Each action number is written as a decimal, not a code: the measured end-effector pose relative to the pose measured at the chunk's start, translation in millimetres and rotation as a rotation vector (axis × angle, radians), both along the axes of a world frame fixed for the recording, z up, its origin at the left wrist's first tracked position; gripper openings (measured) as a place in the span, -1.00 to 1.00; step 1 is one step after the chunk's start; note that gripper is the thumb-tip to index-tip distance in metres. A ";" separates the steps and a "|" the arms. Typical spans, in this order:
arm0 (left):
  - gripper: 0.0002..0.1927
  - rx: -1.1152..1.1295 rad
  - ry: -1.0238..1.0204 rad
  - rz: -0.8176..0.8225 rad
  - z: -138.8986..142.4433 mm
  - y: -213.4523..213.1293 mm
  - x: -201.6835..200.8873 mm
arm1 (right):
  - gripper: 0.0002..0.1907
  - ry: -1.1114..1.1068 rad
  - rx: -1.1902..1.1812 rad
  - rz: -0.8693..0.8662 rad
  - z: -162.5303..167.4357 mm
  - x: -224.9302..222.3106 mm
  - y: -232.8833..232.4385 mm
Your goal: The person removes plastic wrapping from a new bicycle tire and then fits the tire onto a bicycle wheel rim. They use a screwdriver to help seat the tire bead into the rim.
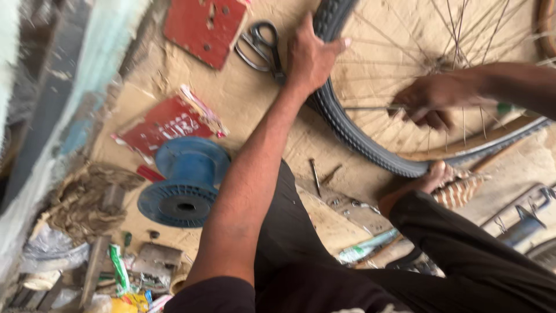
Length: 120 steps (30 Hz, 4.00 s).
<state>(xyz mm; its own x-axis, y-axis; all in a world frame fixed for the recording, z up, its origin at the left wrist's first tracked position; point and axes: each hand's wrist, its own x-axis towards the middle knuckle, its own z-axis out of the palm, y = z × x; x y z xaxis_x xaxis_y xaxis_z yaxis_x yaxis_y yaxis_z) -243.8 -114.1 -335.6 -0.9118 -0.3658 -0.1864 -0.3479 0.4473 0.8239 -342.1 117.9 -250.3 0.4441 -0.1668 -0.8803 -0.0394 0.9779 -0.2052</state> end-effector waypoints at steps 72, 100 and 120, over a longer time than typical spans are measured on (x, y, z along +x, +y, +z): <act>-0.12 0.153 -0.194 0.089 4.2 6.0 27.3 | -0.43 0.641 -0.647 0.827 0.4 -4.8 1.4; -0.40 0.290 -0.145 0.079 5.3 5.8 31.0 | -0.55 0.096 0.075 -0.734 43.8 157.5 36.0; -0.16 -0.401 0.082 -0.086 23.1 8.2 35.8 | -0.68 1.277 -0.156 -1.287 46.9 274.2 -117.2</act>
